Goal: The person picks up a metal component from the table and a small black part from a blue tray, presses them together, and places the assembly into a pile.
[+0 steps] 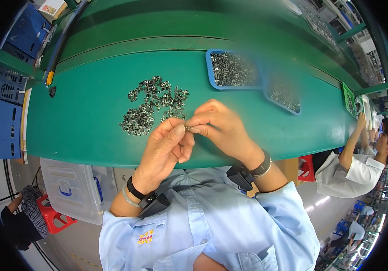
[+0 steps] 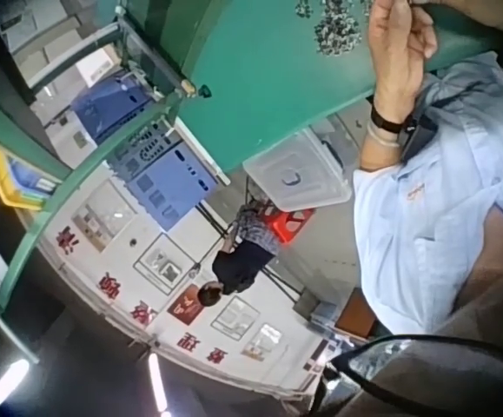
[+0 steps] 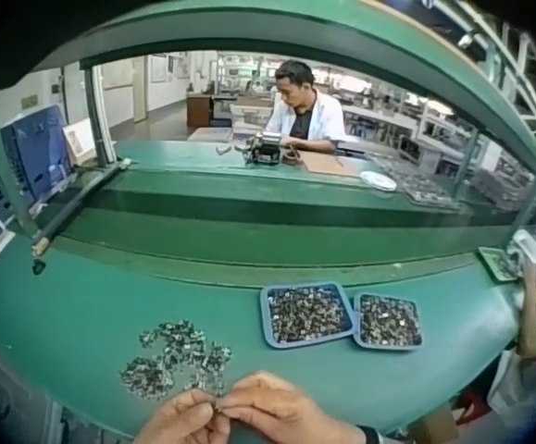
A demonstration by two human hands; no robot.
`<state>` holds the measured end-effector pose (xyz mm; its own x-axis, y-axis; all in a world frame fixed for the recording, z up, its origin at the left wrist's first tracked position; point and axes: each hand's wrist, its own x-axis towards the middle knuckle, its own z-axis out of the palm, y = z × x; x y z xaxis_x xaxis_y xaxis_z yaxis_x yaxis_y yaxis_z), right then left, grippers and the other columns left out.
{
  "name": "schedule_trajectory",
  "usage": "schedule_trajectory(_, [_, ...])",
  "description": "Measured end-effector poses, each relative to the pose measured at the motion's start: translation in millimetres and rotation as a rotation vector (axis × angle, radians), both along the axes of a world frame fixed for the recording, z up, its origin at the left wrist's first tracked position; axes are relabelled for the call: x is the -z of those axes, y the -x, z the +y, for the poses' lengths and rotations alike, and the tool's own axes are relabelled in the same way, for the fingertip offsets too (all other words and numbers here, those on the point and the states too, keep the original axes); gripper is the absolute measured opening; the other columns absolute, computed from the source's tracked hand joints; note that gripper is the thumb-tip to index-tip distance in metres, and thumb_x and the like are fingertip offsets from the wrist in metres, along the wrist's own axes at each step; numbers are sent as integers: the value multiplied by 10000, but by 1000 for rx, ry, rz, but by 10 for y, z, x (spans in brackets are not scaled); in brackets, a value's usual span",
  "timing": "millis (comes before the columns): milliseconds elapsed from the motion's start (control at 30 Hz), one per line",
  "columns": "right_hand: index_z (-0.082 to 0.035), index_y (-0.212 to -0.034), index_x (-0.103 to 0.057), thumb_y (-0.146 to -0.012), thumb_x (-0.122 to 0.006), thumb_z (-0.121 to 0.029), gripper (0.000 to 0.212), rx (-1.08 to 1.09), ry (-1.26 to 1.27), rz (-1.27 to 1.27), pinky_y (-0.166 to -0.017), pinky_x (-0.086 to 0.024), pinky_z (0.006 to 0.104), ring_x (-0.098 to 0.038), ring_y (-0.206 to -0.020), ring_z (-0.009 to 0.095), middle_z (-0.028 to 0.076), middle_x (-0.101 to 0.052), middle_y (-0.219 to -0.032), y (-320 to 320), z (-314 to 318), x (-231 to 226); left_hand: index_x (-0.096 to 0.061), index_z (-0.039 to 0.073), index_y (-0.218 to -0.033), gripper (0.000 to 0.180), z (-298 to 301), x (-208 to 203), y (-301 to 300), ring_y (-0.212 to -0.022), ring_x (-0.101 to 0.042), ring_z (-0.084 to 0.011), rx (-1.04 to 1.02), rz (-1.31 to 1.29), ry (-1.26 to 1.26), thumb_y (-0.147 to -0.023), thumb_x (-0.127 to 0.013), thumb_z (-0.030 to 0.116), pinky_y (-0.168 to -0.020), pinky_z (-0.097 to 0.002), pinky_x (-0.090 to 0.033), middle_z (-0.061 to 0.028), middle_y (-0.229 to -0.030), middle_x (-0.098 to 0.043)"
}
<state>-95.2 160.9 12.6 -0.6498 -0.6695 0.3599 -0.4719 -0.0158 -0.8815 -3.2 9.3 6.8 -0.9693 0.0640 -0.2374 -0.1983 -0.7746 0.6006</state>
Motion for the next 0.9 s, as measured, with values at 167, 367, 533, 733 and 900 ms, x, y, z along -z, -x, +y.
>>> schedule_trajectory(167, [-84,-904,-672,-783,-683,-79,122,-6,-3,5,-683,-477,297,-572,-828,184,34,-602,-868,-1,-18,-2,-555,52,-969,141,-12,53,-7,-514,-506,-118,-7,10,40,-914,-579,179,-434,-223,-366,-62,-724,-597])
schedule_trajectory(367, [-85,-897,-676,-780,-686,-83,118,21,19,13,-683,-479,295,-579,-816,177,33,-612,-857,-47,-44,5,-553,63,-954,135,-2,89,-15,-530,-538,-116,-47,51,99,-902,-598,179,-440,-213,-381,-51,-694,-599])
schedule_trajectory(533, [-86,-899,-668,-778,-692,-90,123,62,43,-3,-682,-481,291,-586,-804,178,36,-620,-858,-96,-55,50,-544,67,-915,134,26,19,-9,-538,-561,-116,-76,49,174,-899,-602,187,-451,-209,-394,-48,-689,-606])
schedule_trajectory(733, [-81,-908,-648,-786,-685,-76,128,86,104,-33,-681,-484,292,-593,-805,185,42,-626,-865,-154,-55,76,-537,68,-892,131,11,1,-14,-531,-558,-113,-56,70,219,-902,-598,184,-459,-207,-390,-47,-688,-606])
schedule_trajectory(900, [-75,-905,-640,-784,-682,-54,130,36,90,17,-673,-485,296,-597,-797,190,44,-627,-862,-91,-5,47,-538,65,-892,130,-41,5,7,-532,-554,-110,16,63,212,-909,-586,184,-460,-207,-387,-48,-690,-605])
